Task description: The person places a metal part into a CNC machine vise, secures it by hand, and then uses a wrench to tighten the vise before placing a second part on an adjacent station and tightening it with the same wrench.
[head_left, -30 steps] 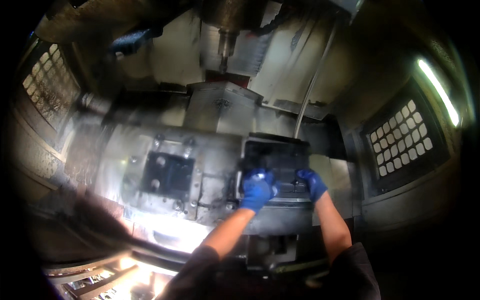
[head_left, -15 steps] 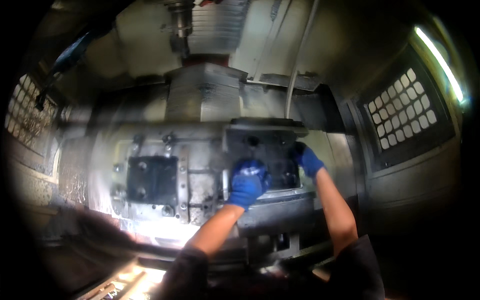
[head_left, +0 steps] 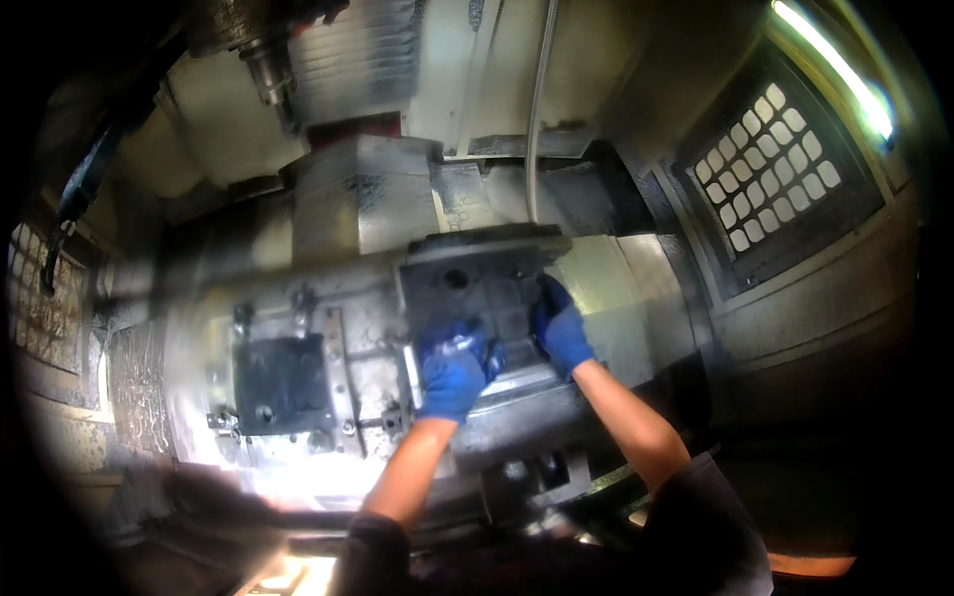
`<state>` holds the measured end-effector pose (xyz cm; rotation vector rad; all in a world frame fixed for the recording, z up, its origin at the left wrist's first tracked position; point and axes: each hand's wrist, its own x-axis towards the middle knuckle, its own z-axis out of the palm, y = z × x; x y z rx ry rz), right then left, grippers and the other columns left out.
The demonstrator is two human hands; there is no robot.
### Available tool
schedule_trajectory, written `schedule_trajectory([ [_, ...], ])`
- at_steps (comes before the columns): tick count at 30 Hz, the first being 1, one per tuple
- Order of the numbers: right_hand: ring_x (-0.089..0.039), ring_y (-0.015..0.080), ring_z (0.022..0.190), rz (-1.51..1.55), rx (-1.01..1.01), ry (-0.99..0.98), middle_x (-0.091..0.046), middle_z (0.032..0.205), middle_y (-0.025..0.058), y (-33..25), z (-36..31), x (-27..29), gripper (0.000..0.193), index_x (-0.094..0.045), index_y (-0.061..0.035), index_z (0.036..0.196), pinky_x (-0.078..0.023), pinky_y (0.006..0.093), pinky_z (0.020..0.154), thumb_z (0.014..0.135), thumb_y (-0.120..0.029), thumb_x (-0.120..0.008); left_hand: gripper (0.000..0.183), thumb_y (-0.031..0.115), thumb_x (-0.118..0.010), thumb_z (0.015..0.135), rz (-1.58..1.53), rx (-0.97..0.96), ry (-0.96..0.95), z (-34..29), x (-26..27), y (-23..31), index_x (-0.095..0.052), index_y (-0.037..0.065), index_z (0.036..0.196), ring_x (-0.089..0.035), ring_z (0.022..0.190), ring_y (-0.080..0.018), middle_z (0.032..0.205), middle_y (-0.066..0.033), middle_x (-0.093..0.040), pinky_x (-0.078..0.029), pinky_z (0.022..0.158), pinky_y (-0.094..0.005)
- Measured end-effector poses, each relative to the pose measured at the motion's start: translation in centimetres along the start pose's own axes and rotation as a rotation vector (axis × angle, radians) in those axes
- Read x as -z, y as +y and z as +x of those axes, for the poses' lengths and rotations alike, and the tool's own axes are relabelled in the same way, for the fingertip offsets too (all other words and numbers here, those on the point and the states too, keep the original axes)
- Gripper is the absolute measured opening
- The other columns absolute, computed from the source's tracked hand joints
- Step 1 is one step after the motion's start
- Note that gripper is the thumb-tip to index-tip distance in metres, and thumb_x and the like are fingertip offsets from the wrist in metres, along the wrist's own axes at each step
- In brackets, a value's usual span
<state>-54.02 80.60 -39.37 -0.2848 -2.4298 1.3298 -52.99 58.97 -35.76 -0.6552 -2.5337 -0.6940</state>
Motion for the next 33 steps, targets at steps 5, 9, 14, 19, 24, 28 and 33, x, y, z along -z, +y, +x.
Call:
schedule_trajectory([
  [5,-0.059,0.0311,0.118,0.019,0.022,0.034,-0.062,0.124,0.0219,1.6,0.9,-0.4,0.046,-0.058,-0.0037,0.130,-0.044,0.0332,0.100,0.085,0.002,-0.052,0.029,0.036,-0.065,0.082,-0.142,0.020,-0.037,0.9,-0.1,0.1,-0.068,0.008,0.088,-0.059,0.089,-0.0338,0.086,-0.0154,-0.063,-0.046,0.082,-0.0476],
  [9,-0.059,0.0306,0.118,-0.054,-0.004,-0.072,-0.061,0.127,0.0218,0.8,1.2,0.1,0.047,-0.056,-0.0038,0.132,-0.045,0.0324,0.099,0.086,0.003,-0.052,0.030,0.038,-0.065,0.081,-0.156,0.006,-0.058,0.4,-0.4,-0.3,-0.067,0.009,0.085,-0.060,0.088,-0.0327,0.088,-0.0148,-0.063,-0.047,0.081,-0.0477],
  [14,-0.058,0.0204,0.117,-0.055,0.061,-0.185,-0.063,0.127,0.0148,-0.4,-0.8,3.5,0.044,-0.054,-0.0021,0.134,-0.043,0.0305,0.101,0.090,0.002,-0.054,0.031,0.039,-0.065,0.081,-0.146,-0.068,-0.151,1.5,1.1,-0.4,-0.068,0.009,0.088,-0.060,0.087,-0.0330,0.091,-0.0148,-0.063,-0.047,0.081,-0.0481],
  [19,-0.055,0.0205,0.123,0.026,-0.047,-0.140,-0.060,0.131,0.0137,-3.1,-4.2,7.6,0.041,-0.054,-0.0002,0.133,-0.039,0.0309,0.105,0.093,-0.005,-0.055,0.037,0.041,-0.067,0.080,-0.138,0.007,-0.279,1.5,1.4,-0.7,-0.069,0.008,0.096,-0.060,0.089,-0.0348,0.092,-0.0150,-0.063,-0.047,0.083,-0.0474],
  [24,-0.053,0.0316,0.125,-0.107,0.318,0.038,-0.057,0.132,0.0194,-6.9,-1.4,5.3,0.044,-0.054,0.0025,0.132,-0.038,0.0355,0.108,0.088,-0.001,-0.057,0.035,0.029,-0.072,0.081,-0.383,0.184,-0.282,1.7,4.7,-1.2,-0.065,0.006,0.107,-0.062,0.094,-0.0351,0.099,-0.0166,-0.065,-0.049,0.087,-0.0433],
  [28,-0.047,0.0395,0.128,-0.389,0.483,-0.033,-0.050,0.138,0.0233,-4.5,-0.1,0.3,0.054,-0.051,-0.0020,0.135,-0.036,0.0434,0.109,0.085,-0.019,-0.063,0.030,0.020,-0.068,0.087,-0.459,0.219,-0.005,6.2,8.7,-3.9,-0.064,0.003,0.111,-0.063,0.103,-0.0332,0.107,-0.0200,-0.065,-0.048,0.092,-0.0401],
  [33,-0.043,0.0405,0.132,-0.472,0.539,-0.142,-0.044,0.143,0.0237,-4.0,0.3,-1.1,0.066,-0.045,-0.0039,0.142,-0.035,0.0467,0.110,0.084,-0.028,-0.065,0.031,0.023,-0.061,0.093,-0.210,0.150,0.415,14.1,5.0,-9.6,-0.063,0.004,0.117,-0.062,0.105,-0.0373,0.116,-0.0202,-0.064,-0.047,0.097,-0.0432],
])
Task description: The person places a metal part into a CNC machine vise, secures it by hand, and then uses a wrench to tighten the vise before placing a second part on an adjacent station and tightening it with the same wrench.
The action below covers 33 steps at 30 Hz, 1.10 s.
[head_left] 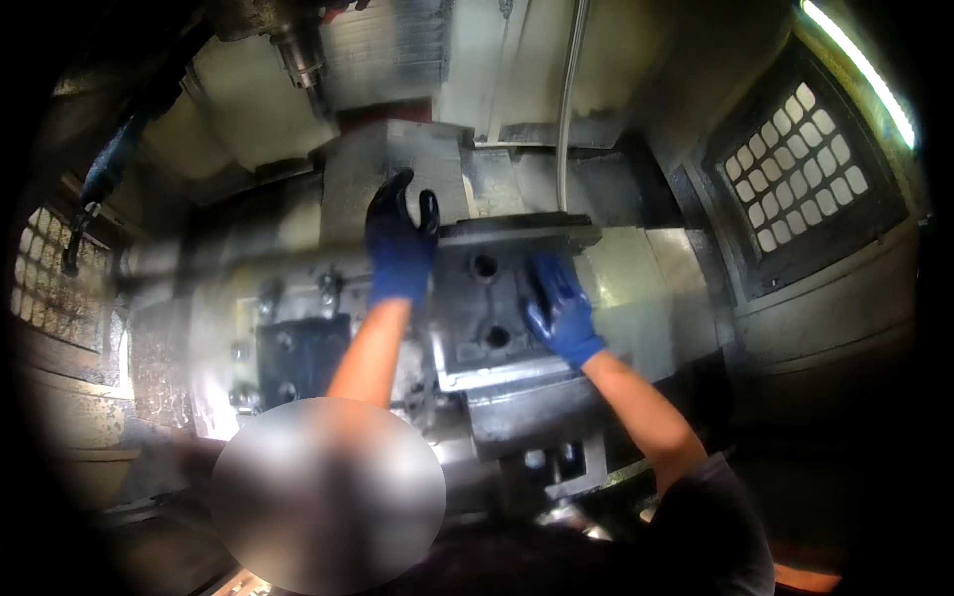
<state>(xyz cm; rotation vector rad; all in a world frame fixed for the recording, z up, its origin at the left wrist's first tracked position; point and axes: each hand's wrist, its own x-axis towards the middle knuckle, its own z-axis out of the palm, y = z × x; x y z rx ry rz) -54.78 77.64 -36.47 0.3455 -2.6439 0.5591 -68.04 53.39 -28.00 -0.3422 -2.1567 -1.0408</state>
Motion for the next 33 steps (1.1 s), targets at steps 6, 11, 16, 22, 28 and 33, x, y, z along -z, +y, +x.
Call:
schedule_trajectory([
  [6,-0.041,0.0425,0.134,0.040,0.089,0.061,-0.042,0.145,0.0261,0.9,1.4,2.6,0.067,-0.043,-0.0012,0.142,-0.033,0.0454,0.112,0.083,-0.026,-0.065,0.049,0.039,-0.044,0.096,0.193,0.411,-0.507,-3.9,-8.9,-7.4,-0.058,0.006,0.129,-0.056,0.118,-0.0358,0.124,-0.0214,-0.062,-0.041,0.104,-0.0440],
  [11,-0.043,0.0423,0.132,-0.058,0.003,-0.008,-0.043,0.144,0.0248,0.8,0.2,1.1,0.065,-0.046,-0.0010,0.140,-0.035,0.0473,0.110,0.083,-0.024,-0.065,0.049,0.038,-0.041,0.097,0.331,0.221,-0.525,-4.3,-8.4,-7.3,-0.060,0.003,0.125,-0.057,0.117,-0.0359,0.121,-0.0205,-0.064,-0.040,0.104,-0.0431],
  [16,-0.046,0.0416,0.128,-0.025,0.015,-0.053,-0.048,0.139,0.0238,1.1,0.0,1.0,0.063,-0.048,-0.0029,0.138,-0.037,0.0477,0.109,0.081,-0.024,-0.066,0.039,0.033,-0.048,0.096,0.378,0.149,-0.492,-4.2,-8.9,-7.7,-0.063,0.003,0.115,-0.061,0.103,-0.0396,0.107,-0.0221,-0.066,-0.047,0.094,-0.0455],
  [22,-0.047,0.0424,0.126,-0.015,0.063,0.023,-0.050,0.136,0.0242,1.0,0.2,1.4,0.062,-0.049,-0.0038,0.137,-0.037,0.0483,0.108,0.080,-0.022,-0.066,0.058,0.047,-0.036,0.099,0.340,0.340,-0.608,-3.2,-7.6,-7.0,-0.059,0.001,0.125,-0.055,0.119,-0.0364,0.123,-0.0200,-0.062,-0.040,0.105,-0.0401],
  [28,-0.055,0.0417,0.117,0.133,-0.306,0.340,-0.055,0.129,0.0278,0.8,0.3,1.6,0.055,-0.051,0.0037,0.130,-0.042,0.0436,0.101,0.085,-0.023,-0.066,0.065,0.058,-0.046,0.095,0.112,0.634,-0.538,-6.6,-1.0,-6.5,-0.064,-0.001,0.117,-0.059,0.112,-0.0378,0.119,-0.0232,-0.064,-0.044,0.096,-0.0410],
  [33,-0.065,0.0279,0.093,0.555,-1.013,-0.123,-0.069,0.104,0.0196,6.8,-0.6,-1.5,0.056,-0.058,0.0093,0.123,-0.049,0.0354,0.087,0.091,-0.036,-0.065,0.053,0.047,-0.058,0.094,-0.536,0.943,-0.684,-12.9,1.1,-1.8,-0.065,0.000,0.119,-0.066,0.097,-0.0272,0.110,-0.0168,-0.071,-0.049,0.087,-0.0371],
])
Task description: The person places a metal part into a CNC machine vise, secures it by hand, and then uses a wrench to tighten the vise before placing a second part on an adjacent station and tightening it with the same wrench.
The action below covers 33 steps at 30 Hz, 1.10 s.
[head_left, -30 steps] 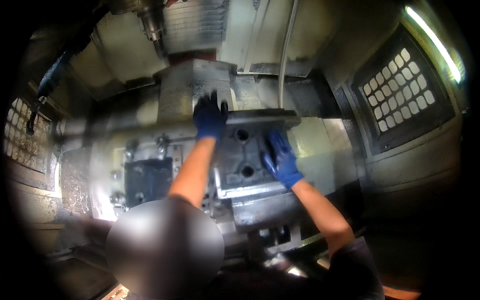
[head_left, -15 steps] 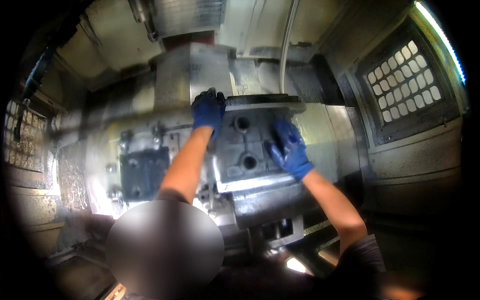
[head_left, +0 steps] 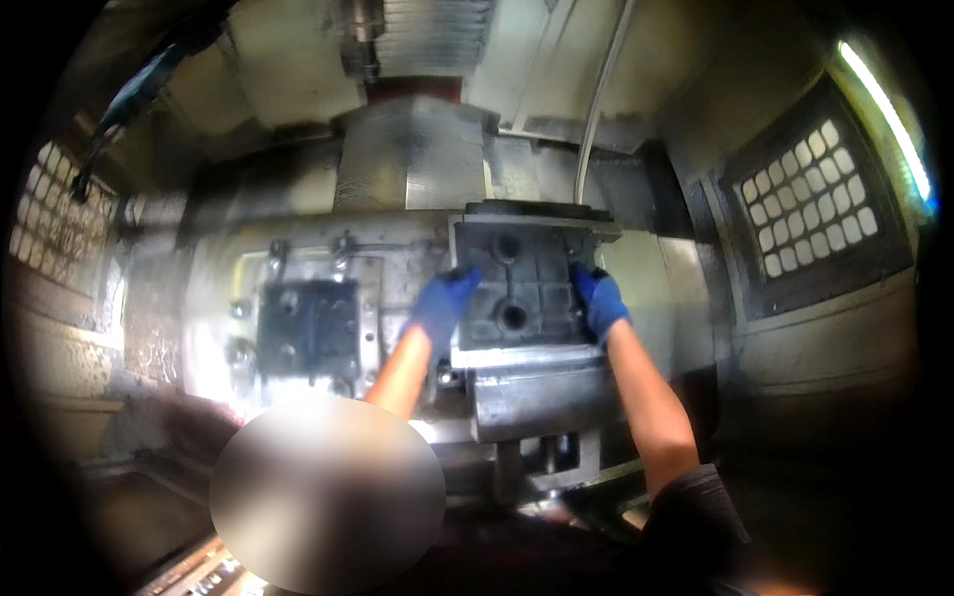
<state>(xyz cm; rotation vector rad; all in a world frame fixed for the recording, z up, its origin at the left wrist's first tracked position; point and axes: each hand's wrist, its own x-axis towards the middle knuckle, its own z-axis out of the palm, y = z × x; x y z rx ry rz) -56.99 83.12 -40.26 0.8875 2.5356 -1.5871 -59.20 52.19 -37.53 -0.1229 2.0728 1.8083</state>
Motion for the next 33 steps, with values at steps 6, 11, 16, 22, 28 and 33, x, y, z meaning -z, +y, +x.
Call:
schedule_trajectory([
  [6,-0.061,0.0189,0.078,0.347,-0.122,-0.006,-0.068,0.095,0.0090,-5.7,-2.6,3.3,0.042,-0.066,-0.0013,0.113,-0.049,0.0335,0.070,0.086,-0.033,-0.072,0.037,0.034,-0.065,0.092,0.150,-0.124,0.202,-1.5,-0.4,3.1,-0.066,0.002,0.111,-0.065,0.087,-0.0189,0.095,-0.0109,-0.071,-0.051,0.078,-0.0335],
  [11,-0.061,0.0155,0.080,0.545,0.167,-0.032,-0.067,0.091,0.0054,-16.8,-19.4,6.3,0.034,-0.067,-0.0035,0.107,-0.049,0.0289,0.074,0.085,-0.028,-0.071,0.036,0.022,-0.063,0.093,-0.657,-0.197,0.077,-8.7,3.2,6.3,-0.061,0.002,0.124,-0.057,0.112,-0.0201,0.122,-0.0099,-0.064,-0.040,0.099,-0.0326],
  [16,-0.066,0.0180,0.085,0.401,0.109,-0.189,-0.071,0.096,0.0066,-16.0,-31.7,5.3,0.039,-0.069,-0.0005,0.108,-0.052,0.0302,0.082,0.080,-0.025,-0.079,0.035,0.012,-0.055,0.098,-0.655,-0.312,0.088,-22.0,9.4,4.3,-0.056,-0.001,0.130,-0.057,0.114,-0.0153,0.127,-0.0107,-0.062,-0.044,0.097,-0.0263],
  [22,-0.055,0.0389,0.124,-0.010,1.170,-0.617,-0.055,0.134,0.0246,1.6,-38.7,-1.3,0.062,-0.055,0.0014,0.131,-0.044,0.0405,0.104,0.075,-0.021,-0.067,0.044,0.020,-0.041,0.100,-0.729,0.119,0.178,-36.0,14.3,-17.8,-0.045,-0.003,0.137,-0.048,0.125,-0.0201,0.135,-0.0127,-0.052,-0.033,0.108,-0.0312],
  [28,-0.063,0.0223,0.111,0.276,0.357,-1.039,-0.063,0.124,0.0108,1.0,-49.2,-6.1,0.043,-0.054,-0.0019,0.132,-0.049,0.0324,0.097,0.093,-0.017,-0.062,0.030,0.027,-0.062,0.092,-0.803,0.355,0.511,-52.5,13.3,-20.9,-0.067,0.001,0.105,-0.063,0.077,-0.0178,0.090,-0.0053,-0.067,-0.053,0.070,-0.0306],
  [33,-0.065,0.0272,0.106,0.093,-0.409,-1.007,-0.064,0.118,0.0088,-2.7,-53.7,-6.6,0.042,-0.056,-0.0070,0.129,-0.055,0.0473,0.085,0.091,-0.021,-0.066,0.028,0.026,-0.057,0.098,-0.607,0.136,0.784,-62.0,11.4,-15.2,-0.063,0.005,0.115,-0.058,0.087,-0.0129,0.098,-0.0025,-0.064,-0.050,0.078,-0.0277],
])
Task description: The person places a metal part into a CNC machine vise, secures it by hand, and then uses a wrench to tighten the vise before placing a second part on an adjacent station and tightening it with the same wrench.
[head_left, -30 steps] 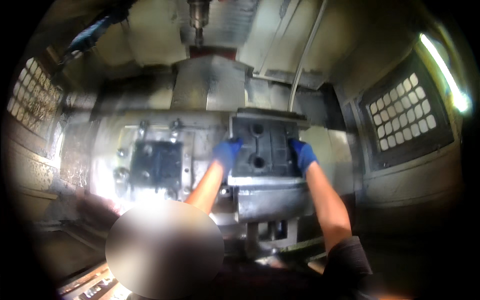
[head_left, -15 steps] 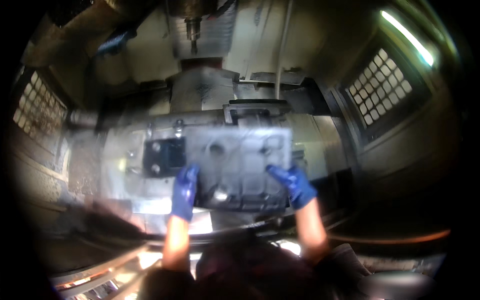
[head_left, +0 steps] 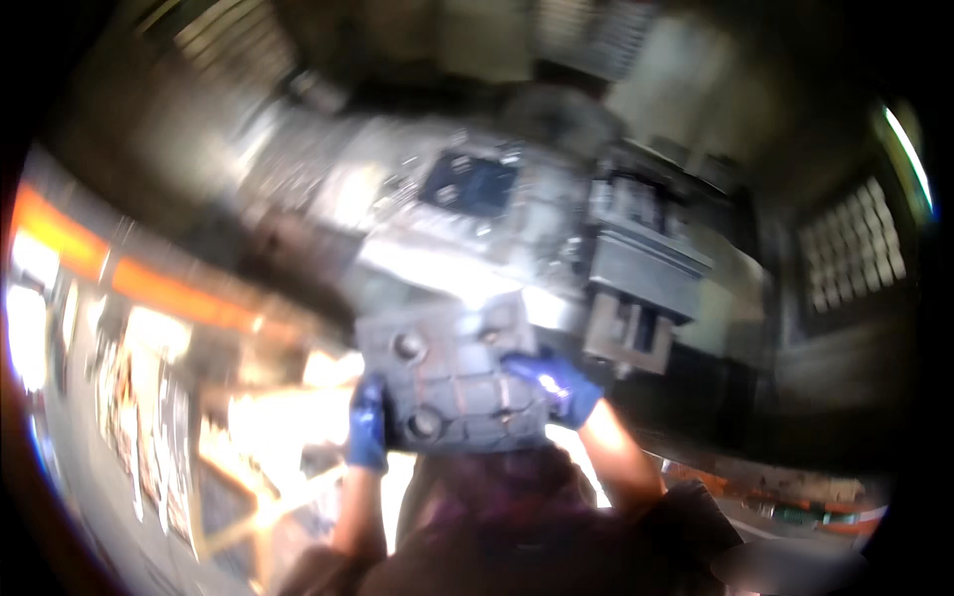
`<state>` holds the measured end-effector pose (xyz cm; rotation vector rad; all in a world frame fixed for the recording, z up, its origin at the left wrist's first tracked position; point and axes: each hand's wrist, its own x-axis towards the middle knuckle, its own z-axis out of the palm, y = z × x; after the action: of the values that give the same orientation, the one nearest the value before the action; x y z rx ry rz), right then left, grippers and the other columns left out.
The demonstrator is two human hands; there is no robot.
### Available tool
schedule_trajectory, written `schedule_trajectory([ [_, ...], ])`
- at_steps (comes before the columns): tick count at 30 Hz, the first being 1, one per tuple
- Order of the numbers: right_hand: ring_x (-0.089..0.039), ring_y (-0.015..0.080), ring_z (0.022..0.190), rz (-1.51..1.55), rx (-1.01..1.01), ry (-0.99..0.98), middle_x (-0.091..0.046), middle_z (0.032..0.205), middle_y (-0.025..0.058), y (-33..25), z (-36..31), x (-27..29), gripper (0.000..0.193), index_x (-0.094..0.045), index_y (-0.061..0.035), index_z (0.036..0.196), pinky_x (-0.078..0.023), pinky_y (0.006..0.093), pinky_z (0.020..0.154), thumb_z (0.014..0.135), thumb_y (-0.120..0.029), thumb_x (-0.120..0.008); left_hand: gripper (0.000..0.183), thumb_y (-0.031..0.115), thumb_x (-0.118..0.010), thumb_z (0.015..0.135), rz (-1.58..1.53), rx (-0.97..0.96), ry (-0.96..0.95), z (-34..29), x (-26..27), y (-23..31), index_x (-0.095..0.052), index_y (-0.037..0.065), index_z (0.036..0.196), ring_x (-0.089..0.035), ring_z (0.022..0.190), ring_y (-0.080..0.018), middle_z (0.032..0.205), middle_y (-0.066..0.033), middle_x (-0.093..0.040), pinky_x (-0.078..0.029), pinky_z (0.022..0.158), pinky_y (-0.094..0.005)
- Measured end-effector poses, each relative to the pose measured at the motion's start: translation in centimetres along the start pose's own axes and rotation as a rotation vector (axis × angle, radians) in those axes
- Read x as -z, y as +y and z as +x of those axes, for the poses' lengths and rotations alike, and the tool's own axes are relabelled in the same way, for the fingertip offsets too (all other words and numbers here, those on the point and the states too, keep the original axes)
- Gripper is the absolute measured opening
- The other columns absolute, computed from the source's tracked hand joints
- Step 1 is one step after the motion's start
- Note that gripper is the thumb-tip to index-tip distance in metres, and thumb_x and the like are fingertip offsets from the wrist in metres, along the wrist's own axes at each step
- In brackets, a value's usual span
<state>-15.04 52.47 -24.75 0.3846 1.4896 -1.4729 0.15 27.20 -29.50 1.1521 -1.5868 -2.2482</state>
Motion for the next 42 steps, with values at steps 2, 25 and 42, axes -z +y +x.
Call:
schedule_trajectory([
  [2,-0.066,0.0276,0.103,0.213,0.109,-0.339,-0.065,0.112,0.0086,0.3,-1.6,-1.4,0.041,-0.057,-0.0081,0.127,-0.057,0.0506,0.078,0.090,-0.020,-0.066,0.029,0.022,-0.052,0.100,0.128,-0.376,0.151,-2.1,3.4,-2.5,-0.059,0.002,0.120,-0.056,0.085,-0.0110,0.093,-0.0033,-0.062,-0.049,0.078,-0.0260],
  [25,-0.065,0.0263,0.098,-0.783,0.624,-0.227,-0.065,0.116,0.0140,21.6,-1.9,-13.3,0.035,-0.061,-0.0014,0.123,-0.054,0.0370,0.085,0.095,-0.020,-0.053,0.043,0.042,-0.049,0.096,0.499,-0.099,0.313,-15.7,24.6,-17.0,-0.068,0.004,0.105,-0.067,0.096,-0.0280,0.098,-0.0162,-0.071,-0.049,0.086,-0.0382],
  [42,-0.067,0.0326,0.091,-2.054,0.003,0.158,-0.070,0.103,0.0171,33.8,8.3,-23.5,0.045,-0.069,-0.0057,0.108,-0.054,0.0423,0.076,0.086,-0.044,-0.065,0.045,0.037,-0.033,0.097,-0.934,0.587,1.545,-62.8,59.8,-53.7,-0.061,0.014,0.122,-0.067,0.094,-0.0261,0.109,-0.0133,-0.071,-0.047,0.079,-0.0398],
])
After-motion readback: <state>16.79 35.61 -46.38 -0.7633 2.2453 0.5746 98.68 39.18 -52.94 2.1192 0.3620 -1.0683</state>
